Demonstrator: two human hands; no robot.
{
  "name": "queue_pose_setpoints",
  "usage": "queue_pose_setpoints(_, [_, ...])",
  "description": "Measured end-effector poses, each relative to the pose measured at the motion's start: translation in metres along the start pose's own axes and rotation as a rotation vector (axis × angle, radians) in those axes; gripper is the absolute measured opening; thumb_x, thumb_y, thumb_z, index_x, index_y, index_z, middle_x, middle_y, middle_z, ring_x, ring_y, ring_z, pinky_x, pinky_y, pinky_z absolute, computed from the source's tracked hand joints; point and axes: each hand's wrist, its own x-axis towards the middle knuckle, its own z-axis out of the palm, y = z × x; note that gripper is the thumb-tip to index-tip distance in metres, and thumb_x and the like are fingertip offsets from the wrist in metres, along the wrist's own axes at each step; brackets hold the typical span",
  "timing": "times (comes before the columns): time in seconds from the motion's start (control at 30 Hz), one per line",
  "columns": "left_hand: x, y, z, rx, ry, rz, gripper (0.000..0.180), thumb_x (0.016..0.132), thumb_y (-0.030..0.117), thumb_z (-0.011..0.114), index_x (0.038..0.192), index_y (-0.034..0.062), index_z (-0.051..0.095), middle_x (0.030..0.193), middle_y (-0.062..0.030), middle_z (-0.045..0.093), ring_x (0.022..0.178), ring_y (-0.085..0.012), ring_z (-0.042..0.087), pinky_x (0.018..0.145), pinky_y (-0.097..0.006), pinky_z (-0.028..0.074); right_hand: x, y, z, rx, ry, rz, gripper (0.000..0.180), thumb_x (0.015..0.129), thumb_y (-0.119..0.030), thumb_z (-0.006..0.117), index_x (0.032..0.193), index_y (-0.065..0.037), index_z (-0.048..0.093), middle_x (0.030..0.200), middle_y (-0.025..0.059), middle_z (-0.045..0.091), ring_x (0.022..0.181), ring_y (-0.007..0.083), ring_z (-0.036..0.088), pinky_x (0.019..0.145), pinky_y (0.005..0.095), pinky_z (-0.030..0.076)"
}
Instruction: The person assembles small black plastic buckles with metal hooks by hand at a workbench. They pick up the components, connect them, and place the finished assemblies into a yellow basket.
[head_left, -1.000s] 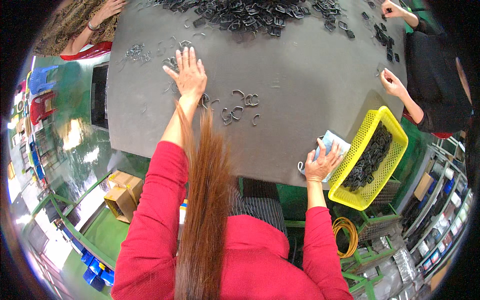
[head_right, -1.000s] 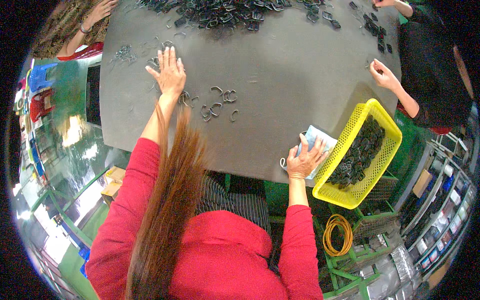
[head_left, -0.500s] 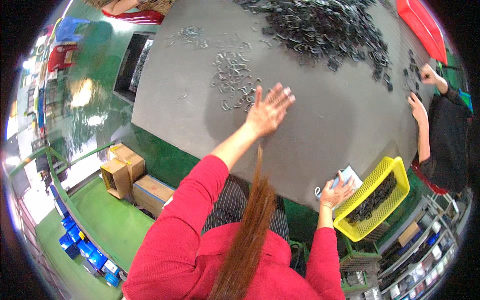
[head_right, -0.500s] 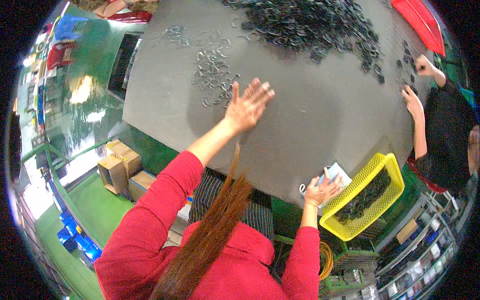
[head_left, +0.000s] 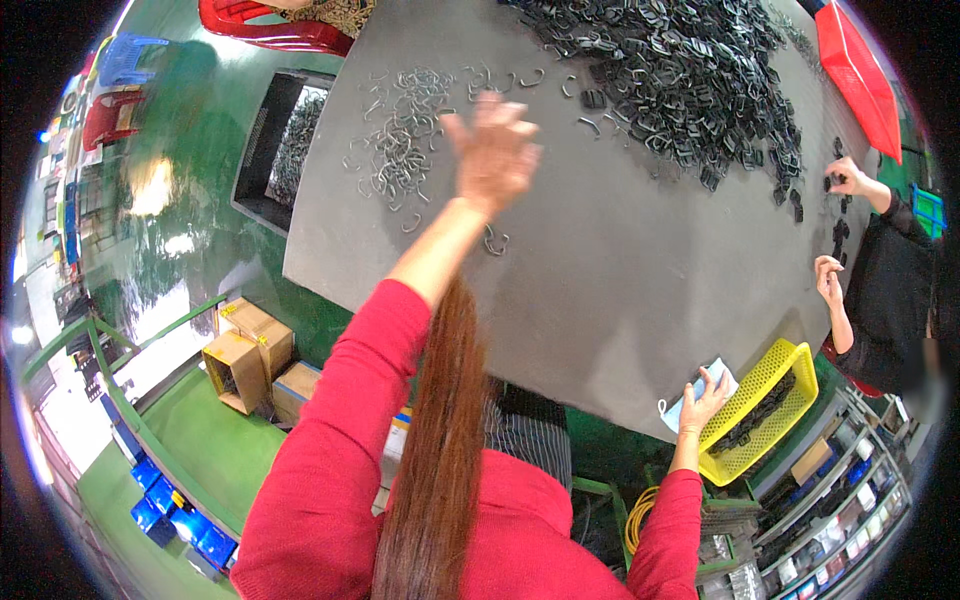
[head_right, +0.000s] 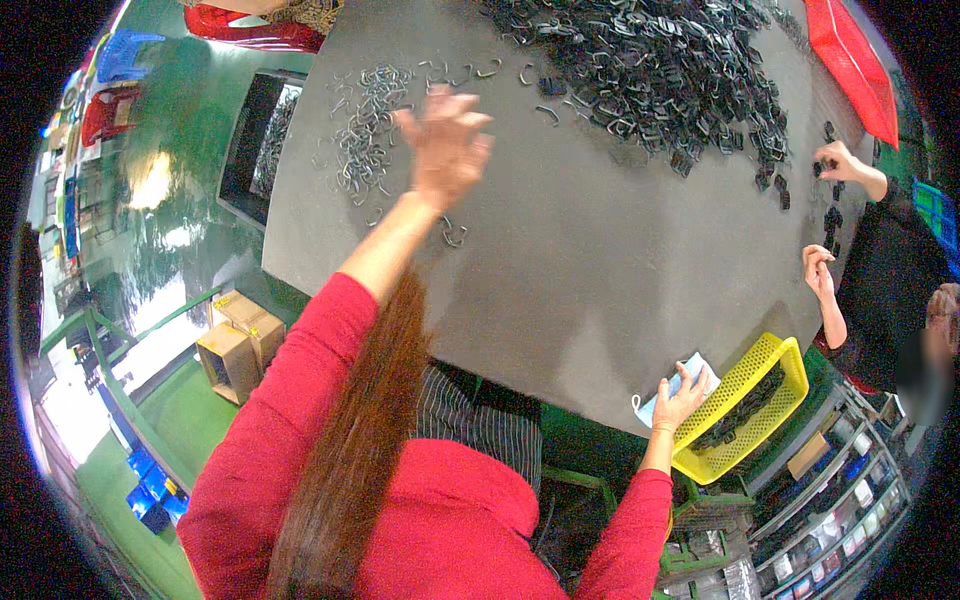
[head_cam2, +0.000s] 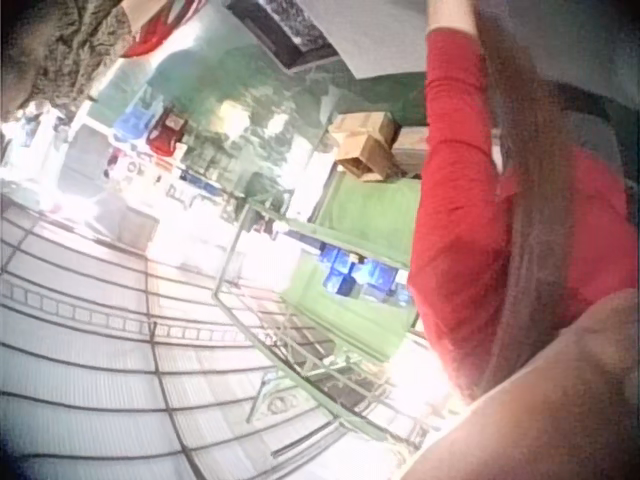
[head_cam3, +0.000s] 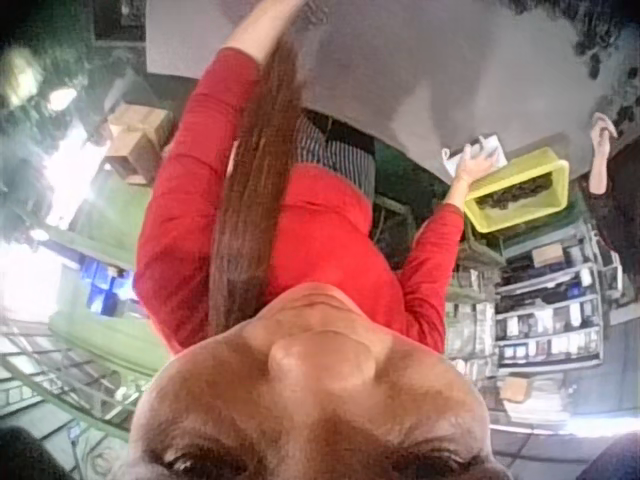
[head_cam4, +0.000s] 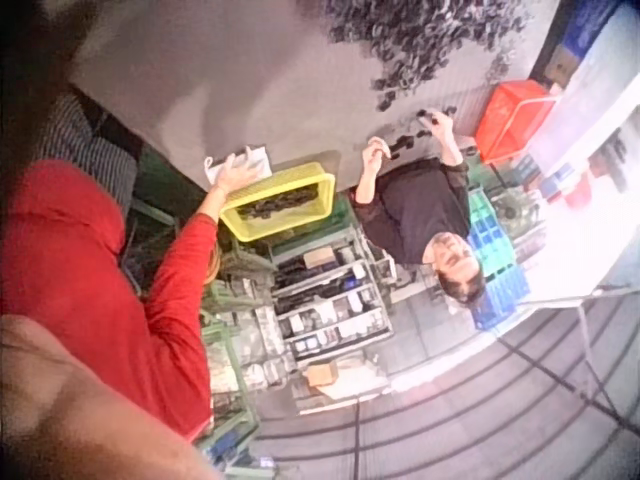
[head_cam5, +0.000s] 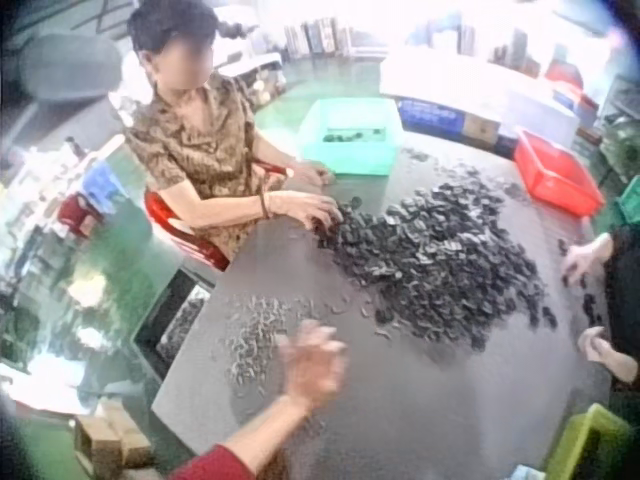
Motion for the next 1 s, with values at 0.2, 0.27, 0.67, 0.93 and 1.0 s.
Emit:
queue_pose_setpoints(0.2, [0.06, 0.027, 0.058, 0.24, -0.231, -0.048, 0.058, 0.092, 0.044, 0.032, 0.142, 0.0149, 0.025, 0.151, -0.0033, 0.013, 0.14, -0.0241, -0.001, 0.104, -0.064, -0.004, 0.009, -0.012, -0.01, 0.158, -0.112, 0.123, 0.041, 0.069, -0.007, 0.066, 0.109, -0.012, 0.059, 0.141, 0.0203, 0.027, 0.132, 0.0344, 0.025, 0.108, 0.0429, 0.021])
queue_pose_setpoints(0.27, [0.075, -0.002, 0.055, 0.307, -0.198, -0.181, 0.056, 0.094, 0.041, 0.029, 0.143, 0.0137, 0.024, 0.151, -0.003, 0.015, 0.14, -0.0238, 0.0, 0.104, -0.065, -0.003, 0.009, -0.004, -0.005, 0.138, -0.117, 0.138, 0.041, 0.07, -0.007, 0.066, 0.11, -0.012, 0.059, 0.142, 0.0212, 0.026, 0.133, 0.0346, 0.023, 0.108, 0.0428, 0.02])
queue_pose_setpoints(0.67, [-0.008, -0.228, -0.042, 0.576, -0.142, -0.51, 0.05, 0.093, 0.029, 0.03, 0.14, 0.01, 0.03, 0.145, -0.0041, 0.029, 0.138, -0.0251, 0.015, 0.1, -0.07, -0.003, 0.019, 0.015, 0.008, 0.164, -0.149, 0.261, 0.04, 0.071, -0.01, 0.068, 0.111, -0.012, 0.06, 0.143, 0.0215, 0.023, 0.133, 0.0336, 0.023, 0.108, 0.0408, 0.022])
queue_pose_setpoints(0.93, [-0.066, -0.052, -0.058, 0.063, -0.469, -0.048, 0.059, 0.089, 0.037, 0.042, 0.142, 0.0179, 0.026, 0.15, -0.0056, 0.016, 0.14, -0.0284, 0.005, 0.102, -0.068, 0.002, 0.027, 0.009, 0.002, 0.138, -0.229, 0.306, 0.039, 0.073, -0.016, 0.067, 0.112, -0.014, 0.06, 0.142, 0.0238, 0.024, 0.132, 0.036, 0.025, 0.107, 0.0415, 0.022])
queue_pose_setpoints(1.0, [-0.108, 0.014, -0.025, -0.137, -0.391, 0.284, 0.057, 0.09, 0.04, 0.039, 0.142, 0.024, 0.025, 0.151, -0.0022, 0.016, 0.14, -0.0245, 0.004, 0.105, -0.063, 0.001, 0.032, 0.005, 0.002, 0.138, -0.215, 0.28, 0.038, 0.074, -0.016, 0.067, 0.111, -0.013, 0.06, 0.14, 0.0238, 0.028, 0.131, 0.0351, 0.026, 0.107, 0.0415, 0.022])
